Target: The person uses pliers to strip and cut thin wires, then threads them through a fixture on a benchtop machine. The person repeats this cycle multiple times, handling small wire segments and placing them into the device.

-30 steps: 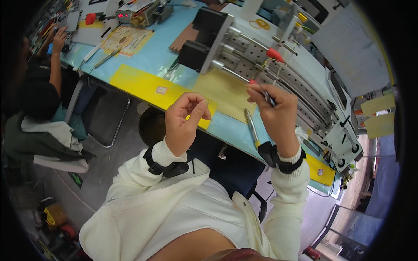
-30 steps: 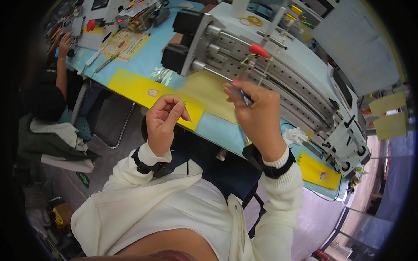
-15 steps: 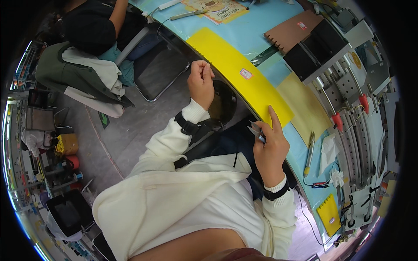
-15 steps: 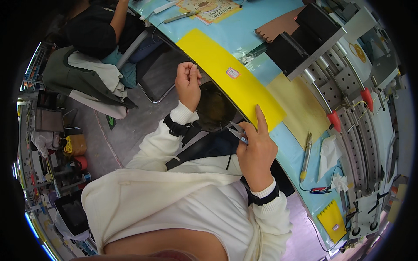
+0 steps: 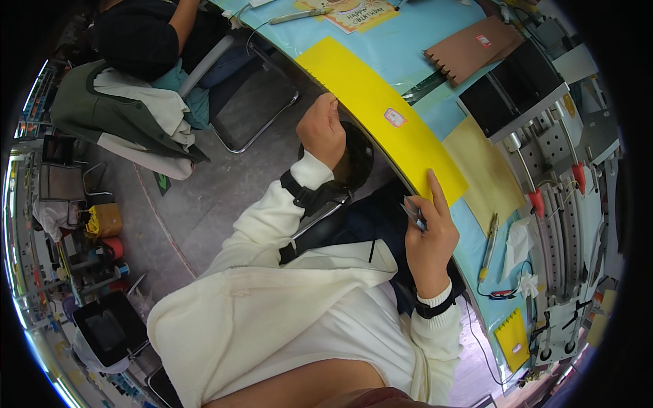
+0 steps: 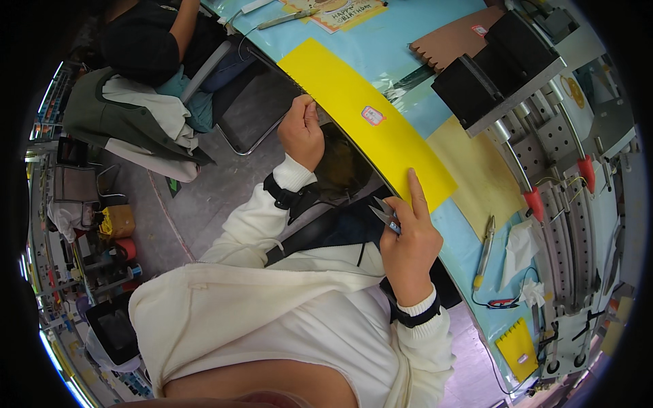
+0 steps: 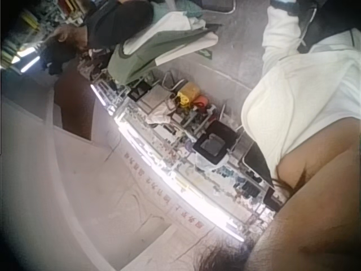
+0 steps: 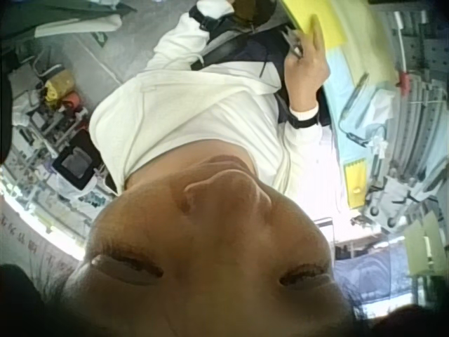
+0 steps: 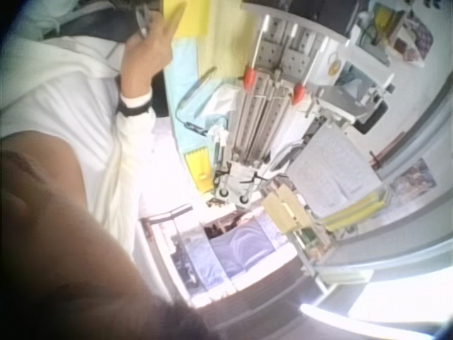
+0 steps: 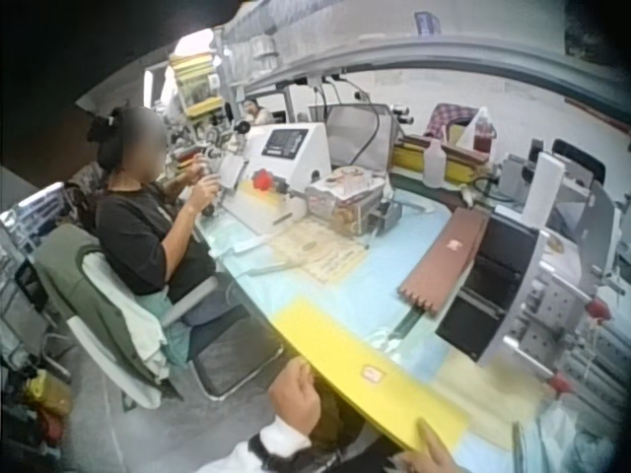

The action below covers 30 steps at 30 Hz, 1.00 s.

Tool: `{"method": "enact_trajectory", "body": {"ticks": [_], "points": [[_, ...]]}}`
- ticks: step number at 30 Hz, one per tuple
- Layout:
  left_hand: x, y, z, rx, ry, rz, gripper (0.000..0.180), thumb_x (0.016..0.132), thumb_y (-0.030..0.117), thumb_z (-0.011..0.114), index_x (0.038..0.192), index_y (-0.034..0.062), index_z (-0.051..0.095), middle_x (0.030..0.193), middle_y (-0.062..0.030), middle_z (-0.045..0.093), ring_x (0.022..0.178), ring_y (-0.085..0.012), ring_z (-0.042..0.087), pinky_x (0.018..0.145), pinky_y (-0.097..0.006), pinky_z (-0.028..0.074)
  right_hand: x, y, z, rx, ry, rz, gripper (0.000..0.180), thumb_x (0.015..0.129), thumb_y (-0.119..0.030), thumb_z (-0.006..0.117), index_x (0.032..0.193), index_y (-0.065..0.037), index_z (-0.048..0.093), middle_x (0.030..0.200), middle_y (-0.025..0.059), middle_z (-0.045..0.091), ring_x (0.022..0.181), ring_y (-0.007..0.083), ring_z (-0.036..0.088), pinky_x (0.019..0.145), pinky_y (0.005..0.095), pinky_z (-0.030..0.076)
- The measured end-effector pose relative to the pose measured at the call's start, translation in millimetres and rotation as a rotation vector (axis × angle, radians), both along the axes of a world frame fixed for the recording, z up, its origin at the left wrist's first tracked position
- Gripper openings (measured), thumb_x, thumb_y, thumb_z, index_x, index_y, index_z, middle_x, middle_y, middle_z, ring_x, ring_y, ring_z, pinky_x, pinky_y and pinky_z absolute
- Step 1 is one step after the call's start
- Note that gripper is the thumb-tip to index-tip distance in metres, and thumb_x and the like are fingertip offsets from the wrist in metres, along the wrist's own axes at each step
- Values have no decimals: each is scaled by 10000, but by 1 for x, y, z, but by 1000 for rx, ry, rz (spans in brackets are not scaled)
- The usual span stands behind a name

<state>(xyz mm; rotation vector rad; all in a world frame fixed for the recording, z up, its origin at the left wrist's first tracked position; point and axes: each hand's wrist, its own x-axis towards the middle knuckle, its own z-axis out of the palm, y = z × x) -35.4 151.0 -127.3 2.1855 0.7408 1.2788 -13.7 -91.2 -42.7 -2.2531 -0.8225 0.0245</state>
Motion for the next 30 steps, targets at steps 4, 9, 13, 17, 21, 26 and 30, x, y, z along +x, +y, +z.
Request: {"method": "enact_trajectory", "body": {"ticks": [4,9,13,17,21,26,30], "points": [[-2,1,-3,-39,12,-19,62,978,119,576,992,62,597,842,-160,646,758,-393,623,624,-425,482,1,0,0,2,-20,2,280,670,112,646,879,-64,706,1380,96,606,747,261,718,649,303,552],[-10,5,-1,-190,6,-96,138,987,172,600,1031,43,576,865,-116,627,759,-286,618,656,-368,472,2,-2,6,71,-38,39,328,683,92,678,960,-74,731,1358,126,617,743,266,717,659,298,553],[-17,8,19,-211,-145,-136,192,1001,208,595,1040,24,561,868,-78,580,770,-194,550,673,-310,436,0,-23,17,192,-13,23,363,709,65,746,1050,-59,730,1322,158,631,891,301,725,732,303,564],[-14,-7,61,-261,-247,-267,195,1027,217,562,1047,24,564,899,-58,600,796,-139,557,712,-275,438,-1,-62,34,259,-72,-36,342,741,173,699,1024,-17,722,1291,160,652,1077,283,686,780,315,562],[9,-66,105,-347,-336,-562,151,1034,167,549,1087,26,559,912,-48,615,841,-122,577,782,-250,461,-4,-114,50,314,-83,-199,200,812,79,727,992,-9,730,1188,161,696,1013,252,686,811,295,525],[35,-182,147,-552,-229,-1086,121,1021,110,550,1099,17,559,967,-55,592,860,-114,538,825,-247,438,-20,-216,47,407,-205,-572,151,843,18,730,987,-27,733,1094,92,719,815,126,597,657,229,424],[41,-279,161,-554,85,-1456,127,999,127,572,1050,15,600,944,-41,600,845,-125,532,782,-252,425,-48,-317,27,496,-261,-1011,134,879,-35,716,1011,-39,740,1018,28,730,687,20,478,532,191,291]]}}
